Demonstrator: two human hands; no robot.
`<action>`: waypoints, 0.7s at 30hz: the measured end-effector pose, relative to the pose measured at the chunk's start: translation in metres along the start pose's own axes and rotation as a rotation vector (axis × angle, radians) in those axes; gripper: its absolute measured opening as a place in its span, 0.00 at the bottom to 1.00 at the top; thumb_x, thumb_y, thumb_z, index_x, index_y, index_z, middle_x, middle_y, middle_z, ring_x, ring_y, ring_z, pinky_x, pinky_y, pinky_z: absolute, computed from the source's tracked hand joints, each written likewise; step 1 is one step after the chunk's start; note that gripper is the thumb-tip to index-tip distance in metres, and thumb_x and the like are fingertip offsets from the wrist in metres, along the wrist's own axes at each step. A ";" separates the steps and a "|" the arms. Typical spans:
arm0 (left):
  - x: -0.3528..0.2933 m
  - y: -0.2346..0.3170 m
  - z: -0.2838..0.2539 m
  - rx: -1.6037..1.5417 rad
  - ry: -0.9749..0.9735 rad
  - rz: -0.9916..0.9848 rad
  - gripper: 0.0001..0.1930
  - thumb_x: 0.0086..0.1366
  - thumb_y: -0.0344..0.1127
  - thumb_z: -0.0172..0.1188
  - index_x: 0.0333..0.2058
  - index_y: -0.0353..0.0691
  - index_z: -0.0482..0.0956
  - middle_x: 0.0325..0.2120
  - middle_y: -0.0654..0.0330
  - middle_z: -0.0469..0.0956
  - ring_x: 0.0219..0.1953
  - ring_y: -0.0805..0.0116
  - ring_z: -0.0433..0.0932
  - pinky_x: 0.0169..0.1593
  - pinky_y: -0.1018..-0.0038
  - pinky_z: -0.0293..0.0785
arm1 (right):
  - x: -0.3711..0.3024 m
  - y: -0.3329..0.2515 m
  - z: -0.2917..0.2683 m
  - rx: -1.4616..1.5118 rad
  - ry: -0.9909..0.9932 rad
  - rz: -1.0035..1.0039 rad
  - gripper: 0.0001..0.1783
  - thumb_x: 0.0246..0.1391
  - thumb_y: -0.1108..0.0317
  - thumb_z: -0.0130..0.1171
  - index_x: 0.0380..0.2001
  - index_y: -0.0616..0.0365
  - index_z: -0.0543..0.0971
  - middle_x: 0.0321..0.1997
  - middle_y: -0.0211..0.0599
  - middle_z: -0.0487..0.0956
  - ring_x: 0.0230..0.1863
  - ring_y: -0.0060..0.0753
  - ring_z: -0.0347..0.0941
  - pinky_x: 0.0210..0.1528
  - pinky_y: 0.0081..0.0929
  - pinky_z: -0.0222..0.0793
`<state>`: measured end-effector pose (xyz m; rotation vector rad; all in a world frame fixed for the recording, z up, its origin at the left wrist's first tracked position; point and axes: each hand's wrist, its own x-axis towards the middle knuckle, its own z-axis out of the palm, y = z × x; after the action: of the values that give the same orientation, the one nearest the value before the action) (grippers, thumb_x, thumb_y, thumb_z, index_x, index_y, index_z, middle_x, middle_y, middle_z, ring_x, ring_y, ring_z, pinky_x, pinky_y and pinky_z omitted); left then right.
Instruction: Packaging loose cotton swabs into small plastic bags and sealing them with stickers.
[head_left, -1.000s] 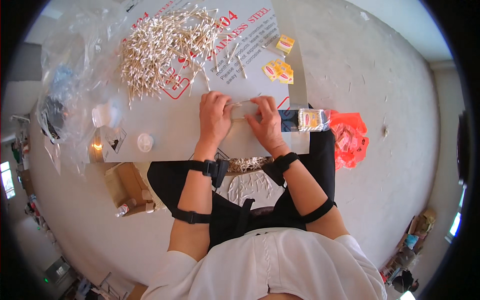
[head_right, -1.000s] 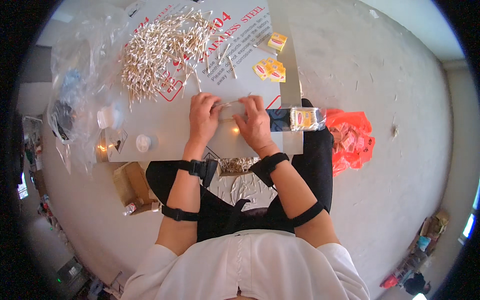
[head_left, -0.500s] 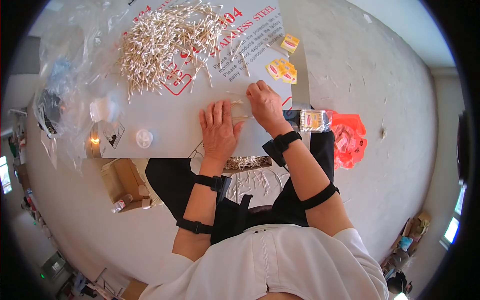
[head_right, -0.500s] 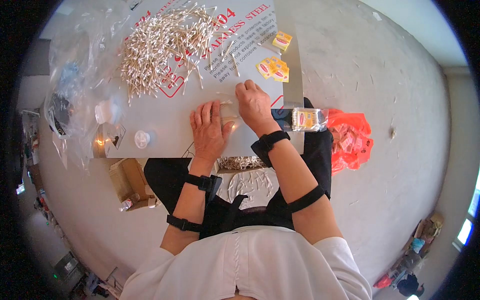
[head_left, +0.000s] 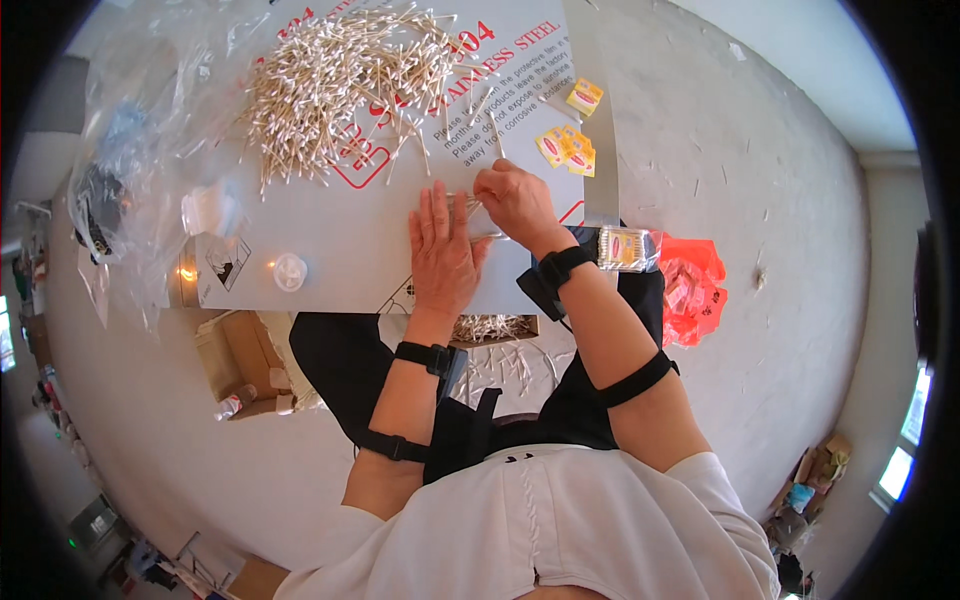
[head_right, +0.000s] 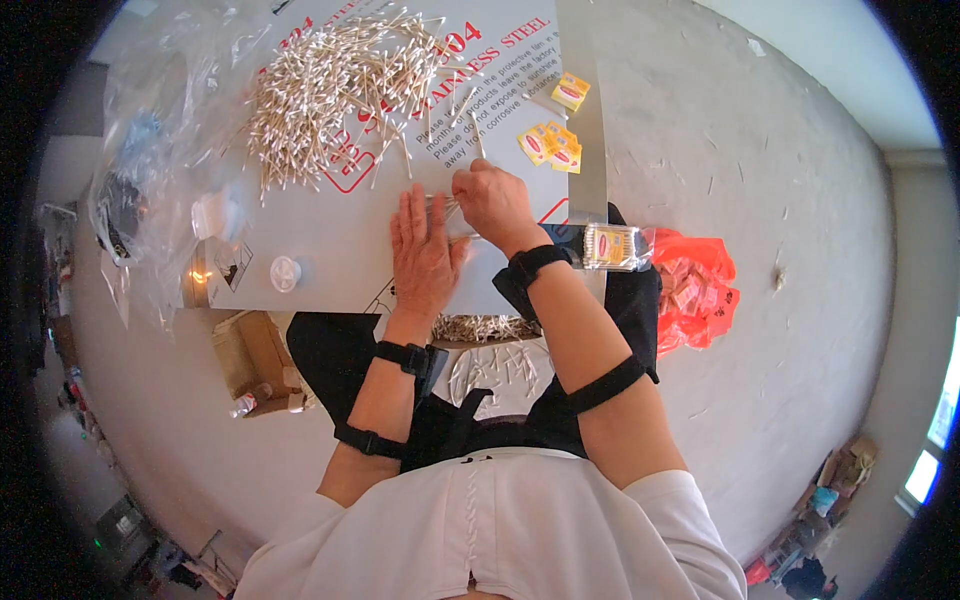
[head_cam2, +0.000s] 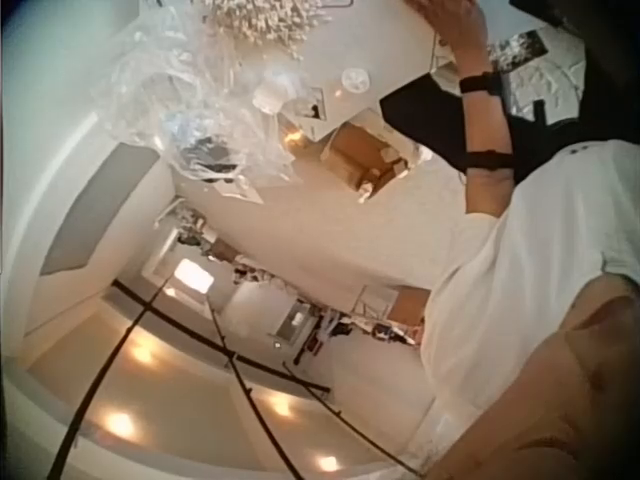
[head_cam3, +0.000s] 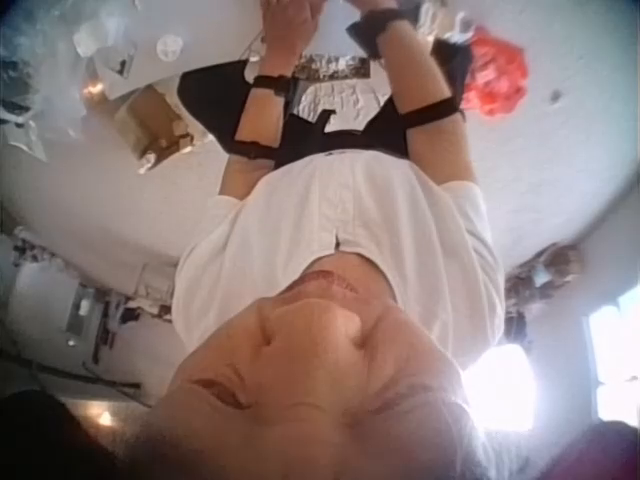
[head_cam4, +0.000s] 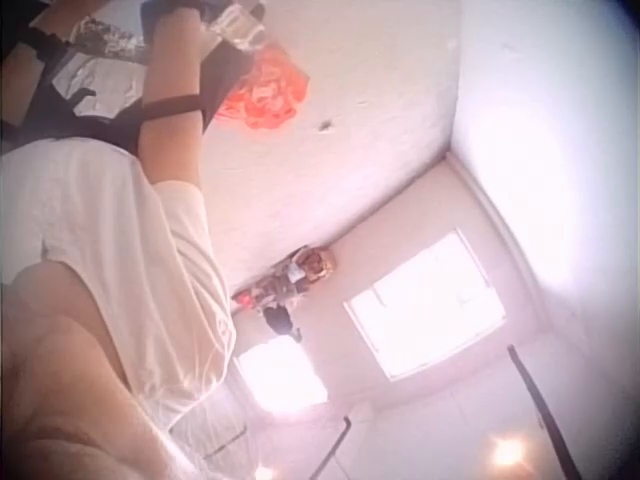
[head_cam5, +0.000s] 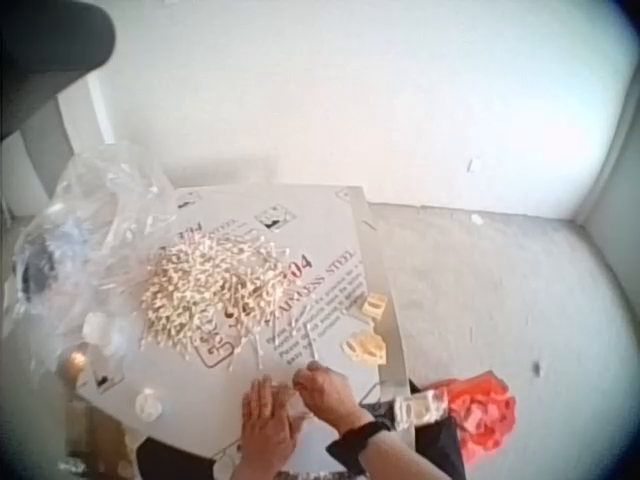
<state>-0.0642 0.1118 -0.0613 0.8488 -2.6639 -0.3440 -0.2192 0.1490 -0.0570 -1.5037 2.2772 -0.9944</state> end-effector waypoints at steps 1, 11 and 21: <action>0.001 -0.001 0.001 0.001 0.002 -0.002 0.38 0.60 0.45 0.60 0.64 0.32 0.58 0.66 0.47 0.55 0.69 0.47 0.51 0.68 0.50 0.46 | 0.003 -0.001 0.000 -0.032 -0.024 0.020 0.02 0.47 0.69 0.59 0.25 0.55 0.78 0.28 0.37 0.75 0.33 0.49 0.75 0.34 0.39 0.72; -0.005 -0.021 0.002 -0.062 -0.001 0.055 0.39 0.61 0.48 0.60 0.64 0.34 0.57 0.64 0.46 0.57 0.67 0.48 0.54 0.67 0.50 0.49 | 0.013 0.006 -0.010 0.229 0.013 0.160 0.07 0.46 0.68 0.61 0.25 0.61 0.77 0.28 0.48 0.77 0.33 0.54 0.76 0.36 0.46 0.72; 0.100 -0.047 -0.001 0.144 0.241 -0.383 0.13 0.55 0.37 0.63 0.38 0.41 0.72 0.40 0.55 0.71 0.47 0.52 0.68 0.47 0.57 0.63 | 0.042 0.015 0.010 -0.151 0.224 0.241 0.08 0.48 0.64 0.62 0.28 0.55 0.77 0.32 0.38 0.76 0.35 0.48 0.75 0.37 0.41 0.71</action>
<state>-0.1163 0.0150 -0.0530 1.3572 -2.3178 -0.1257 -0.2430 0.1113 -0.0674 -1.1808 2.6668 -0.9828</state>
